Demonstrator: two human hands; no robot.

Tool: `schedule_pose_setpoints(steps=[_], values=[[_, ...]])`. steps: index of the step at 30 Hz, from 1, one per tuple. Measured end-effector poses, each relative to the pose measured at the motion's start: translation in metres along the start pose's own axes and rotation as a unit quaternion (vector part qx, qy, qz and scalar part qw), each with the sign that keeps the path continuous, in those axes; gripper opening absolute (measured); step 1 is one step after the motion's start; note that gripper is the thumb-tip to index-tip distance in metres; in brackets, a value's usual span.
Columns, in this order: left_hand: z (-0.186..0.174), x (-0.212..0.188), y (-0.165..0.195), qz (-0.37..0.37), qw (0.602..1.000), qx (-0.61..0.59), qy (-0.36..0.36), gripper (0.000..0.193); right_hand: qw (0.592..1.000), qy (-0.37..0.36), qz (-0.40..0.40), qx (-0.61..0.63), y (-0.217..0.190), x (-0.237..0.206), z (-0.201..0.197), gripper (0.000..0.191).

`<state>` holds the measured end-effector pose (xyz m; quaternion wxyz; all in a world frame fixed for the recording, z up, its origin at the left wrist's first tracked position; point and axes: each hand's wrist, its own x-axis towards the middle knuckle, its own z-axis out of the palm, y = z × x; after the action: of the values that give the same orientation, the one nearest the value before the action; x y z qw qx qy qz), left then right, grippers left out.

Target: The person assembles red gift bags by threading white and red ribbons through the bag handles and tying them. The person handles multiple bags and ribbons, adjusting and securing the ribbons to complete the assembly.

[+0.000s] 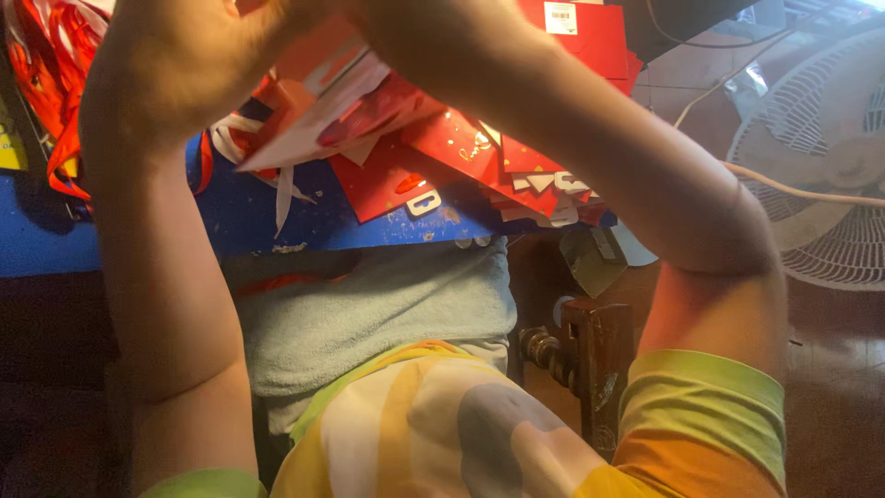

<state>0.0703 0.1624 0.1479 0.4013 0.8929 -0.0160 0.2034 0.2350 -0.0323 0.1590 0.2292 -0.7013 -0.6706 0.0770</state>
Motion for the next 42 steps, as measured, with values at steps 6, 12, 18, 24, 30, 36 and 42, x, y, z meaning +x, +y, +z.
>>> schedule_pose_setpoints(steps=[6,12,18,24,30,36,42], values=[[-0.001,-0.006,0.028,0.138,0.985,0.092,0.044,0.024,0.801,0.044,-0.204,-0.561,-0.005,0.008,0.008,0.022],[0.010,-0.014,0.035,0.011,0.985,0.169,0.023,0.022,0.985,-0.037,0.163,0.033,-0.034,-0.006,-0.017,0.021],[0.008,-0.030,0.043,0.133,0.974,0.163,0.084,0.012,0.985,-0.144,0.058,0.072,-0.020,-0.003,-0.031,0.025],[-0.003,-0.042,0.046,0.147,0.962,0.212,0.090,0.031,0.954,-0.128,0.041,-0.268,-0.015,-0.017,0.004,0.008],[-0.001,-0.038,0.067,0.100,0.957,0.264,0.066,0.034,0.908,-0.259,0.142,-0.298,-0.027,-0.017,0.027,0.016],[0.030,-0.038,0.100,0.130,0.970,0.190,0.079,0.030,0.960,-0.167,0.073,-0.214,-0.038,0.024,0.039,0.023],[0.024,-0.046,0.101,0.124,0.963,0.214,0.108,0.034,0.963,-0.187,0.081,-0.178,-0.037,0.050,0.028,0.029]])
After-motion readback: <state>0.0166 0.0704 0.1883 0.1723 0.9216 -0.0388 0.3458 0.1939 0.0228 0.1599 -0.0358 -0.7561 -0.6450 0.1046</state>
